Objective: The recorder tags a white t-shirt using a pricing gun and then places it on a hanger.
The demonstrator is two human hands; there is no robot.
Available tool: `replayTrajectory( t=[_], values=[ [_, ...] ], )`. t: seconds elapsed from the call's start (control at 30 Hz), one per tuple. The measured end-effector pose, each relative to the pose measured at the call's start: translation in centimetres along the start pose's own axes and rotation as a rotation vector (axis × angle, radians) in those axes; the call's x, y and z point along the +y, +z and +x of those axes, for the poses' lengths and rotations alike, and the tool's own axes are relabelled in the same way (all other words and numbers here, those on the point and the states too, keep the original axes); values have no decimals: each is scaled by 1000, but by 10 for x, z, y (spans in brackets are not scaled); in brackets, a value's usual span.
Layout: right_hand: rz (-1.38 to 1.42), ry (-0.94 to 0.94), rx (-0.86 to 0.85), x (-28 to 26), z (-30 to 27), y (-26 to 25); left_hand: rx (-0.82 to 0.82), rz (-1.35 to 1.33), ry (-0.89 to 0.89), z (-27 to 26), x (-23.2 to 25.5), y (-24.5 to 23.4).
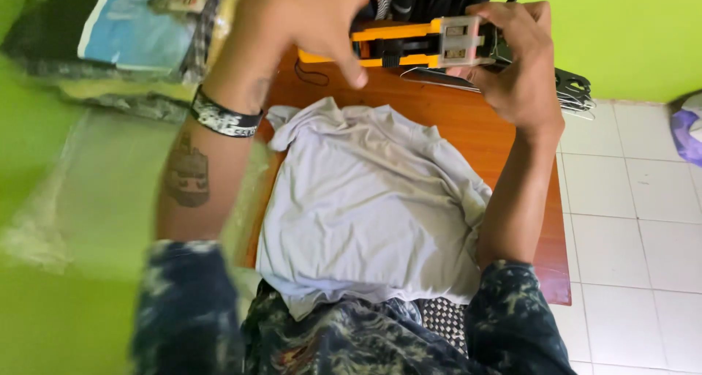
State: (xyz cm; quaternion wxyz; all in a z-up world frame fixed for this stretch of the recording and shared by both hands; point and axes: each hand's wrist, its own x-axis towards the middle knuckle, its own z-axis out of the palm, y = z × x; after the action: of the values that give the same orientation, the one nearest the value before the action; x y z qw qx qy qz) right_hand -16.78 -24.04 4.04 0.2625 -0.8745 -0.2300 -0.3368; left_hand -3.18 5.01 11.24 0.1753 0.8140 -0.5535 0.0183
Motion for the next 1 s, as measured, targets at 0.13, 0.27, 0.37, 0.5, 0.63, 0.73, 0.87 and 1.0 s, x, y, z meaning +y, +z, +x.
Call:
replayTrajectory(
  t=[0.13, 0.27, 0.37, 0.5, 0.63, 0.73, 0.87, 1.0],
  values=[
    [25, -7, -60, -21, 5, 3, -299, 32, -303, -28, 7, 22],
    [74, -28, -109, -27, 9, 12, -331, -252, -528, -69, 16, 22],
    [137, 8, -173, -26, 14, 21, -267, -256, -295, -95, -20, 59],
    [266, 23, -199, -14, 32, 30, -31, -307, -304, -109, -31, 79],
    [-166, 614, -589, 66, -21, 69, 56, -425, -346, -125, -41, 105],
    [-192, 69, -671, 91, -110, 132, -33, -426, -374, -134, -55, 125],
    [-219, 63, -739, 15, -132, 132, -75, -478, -371, -133, -41, 130],
    [-162, 380, -596, -4, -139, 135, -131, -518, -444, -135, -34, 141]
  ],
)
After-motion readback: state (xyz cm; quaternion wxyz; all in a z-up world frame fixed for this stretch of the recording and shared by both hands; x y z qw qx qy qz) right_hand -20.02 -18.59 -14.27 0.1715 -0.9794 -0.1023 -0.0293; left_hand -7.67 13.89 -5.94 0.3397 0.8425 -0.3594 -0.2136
